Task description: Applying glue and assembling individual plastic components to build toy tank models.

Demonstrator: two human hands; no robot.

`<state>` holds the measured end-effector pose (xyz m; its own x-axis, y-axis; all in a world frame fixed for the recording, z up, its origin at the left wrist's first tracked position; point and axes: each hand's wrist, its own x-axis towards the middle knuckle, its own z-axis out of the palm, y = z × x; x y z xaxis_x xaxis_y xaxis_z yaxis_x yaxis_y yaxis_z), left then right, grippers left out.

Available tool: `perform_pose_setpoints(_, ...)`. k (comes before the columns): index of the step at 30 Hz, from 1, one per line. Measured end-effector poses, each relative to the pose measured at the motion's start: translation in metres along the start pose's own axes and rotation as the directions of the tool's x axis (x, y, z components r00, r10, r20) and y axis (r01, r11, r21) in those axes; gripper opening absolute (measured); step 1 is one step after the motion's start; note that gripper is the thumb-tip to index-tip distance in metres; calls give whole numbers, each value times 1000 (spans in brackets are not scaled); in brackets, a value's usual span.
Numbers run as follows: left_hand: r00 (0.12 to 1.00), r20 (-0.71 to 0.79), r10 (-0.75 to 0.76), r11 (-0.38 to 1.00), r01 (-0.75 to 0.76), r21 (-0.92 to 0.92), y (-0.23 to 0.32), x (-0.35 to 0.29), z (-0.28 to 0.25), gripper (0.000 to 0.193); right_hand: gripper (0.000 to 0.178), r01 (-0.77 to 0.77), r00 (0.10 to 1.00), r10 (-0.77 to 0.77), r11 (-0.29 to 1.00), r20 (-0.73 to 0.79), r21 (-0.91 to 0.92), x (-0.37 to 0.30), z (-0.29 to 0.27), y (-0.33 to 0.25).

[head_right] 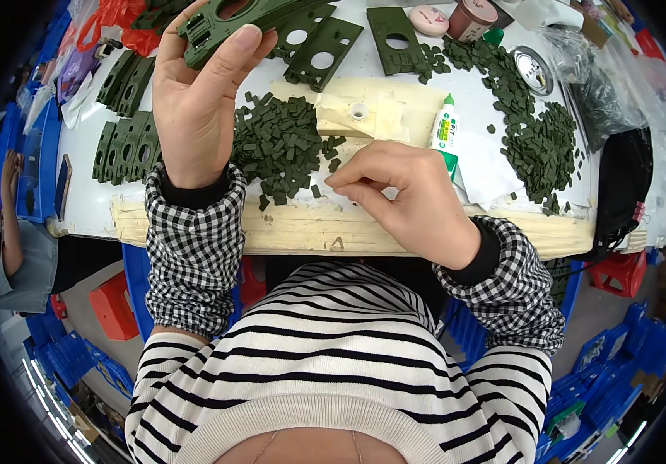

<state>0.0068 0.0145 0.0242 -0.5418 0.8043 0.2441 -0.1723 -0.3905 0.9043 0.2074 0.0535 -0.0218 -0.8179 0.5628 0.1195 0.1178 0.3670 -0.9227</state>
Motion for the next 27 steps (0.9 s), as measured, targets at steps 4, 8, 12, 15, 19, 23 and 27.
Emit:
perform_pose_setpoints(4, 998, -53, 27, 1000, -28, -4, -3, -3, 9, 51, 18, 48, 999, -47, 985, -9, 165, 10, -25, -22)
perform_pose_setpoints(8, 986, 119, 113, 993, -117, 25, -18, 4, -14, 47, 13, 103, 992, -87, 974, -91, 200, 31, -50, -58)
perform_pose_setpoints(12, 994, 107, 26, 999, -28, 23, -17, 4, -12, 45, 21, 132, 982, -89, 956, -168, 262, 46, -61, -58)
perform_pose_setpoints(15, 994, 106, -28, 1000, 27, 17, -17, 3, -10, 45, 17, 143, 979, -76, 921, -191, 363, 50, -57, -45)
perform_pose_setpoints(19, 994, 68, -90, 993, 95, -73, -14, 4, -4, 51, 17, 106, 987, -46, 908, -154, 406, 49, -66, -39)
perform_pose_setpoints(23, 968, 201, -154, 982, 172, -81, -10, 2, -6, 62, 16, 192, 959, -113, 933, -259, 304, 47, -73, -38)
perform_pose_setpoints(27, 903, 348, -251, 940, 314, -136, -13, -3, 2, 68, 21, 174, 947, -75, 937, -314, 302, 39, -81, -50)
